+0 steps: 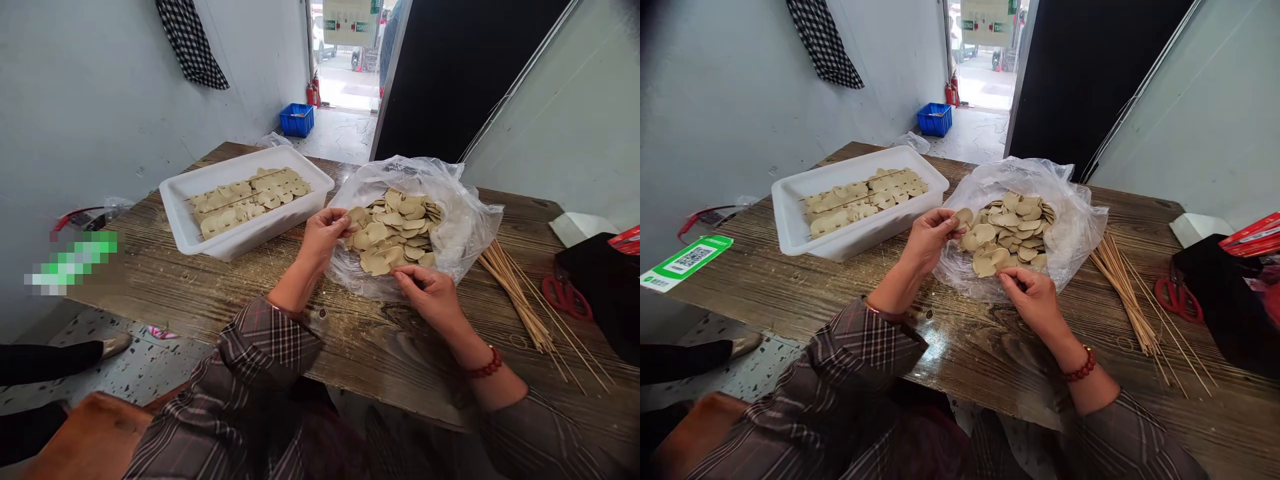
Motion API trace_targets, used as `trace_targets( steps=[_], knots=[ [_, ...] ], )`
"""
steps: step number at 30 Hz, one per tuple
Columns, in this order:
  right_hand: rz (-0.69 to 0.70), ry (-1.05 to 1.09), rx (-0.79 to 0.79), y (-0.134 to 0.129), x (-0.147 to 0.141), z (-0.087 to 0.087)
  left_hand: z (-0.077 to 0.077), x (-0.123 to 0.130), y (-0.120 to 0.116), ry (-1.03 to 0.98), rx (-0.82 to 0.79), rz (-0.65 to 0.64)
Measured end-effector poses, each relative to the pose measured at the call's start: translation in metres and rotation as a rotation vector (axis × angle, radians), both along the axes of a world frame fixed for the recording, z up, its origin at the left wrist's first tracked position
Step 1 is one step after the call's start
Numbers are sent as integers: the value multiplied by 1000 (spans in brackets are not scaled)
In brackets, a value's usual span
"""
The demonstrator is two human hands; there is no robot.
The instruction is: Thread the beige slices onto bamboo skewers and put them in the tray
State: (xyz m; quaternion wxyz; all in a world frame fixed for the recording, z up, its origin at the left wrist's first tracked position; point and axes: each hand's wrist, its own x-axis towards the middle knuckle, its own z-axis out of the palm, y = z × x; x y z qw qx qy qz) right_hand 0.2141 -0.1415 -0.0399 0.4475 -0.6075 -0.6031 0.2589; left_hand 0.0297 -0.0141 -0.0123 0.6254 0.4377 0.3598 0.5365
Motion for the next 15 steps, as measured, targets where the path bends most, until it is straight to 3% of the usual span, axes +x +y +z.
trace_targets(
  steps=[15],
  knots=[
    [25,-50,34,-1,1,0,4,-4,2,-134,-177,-29]
  ],
)
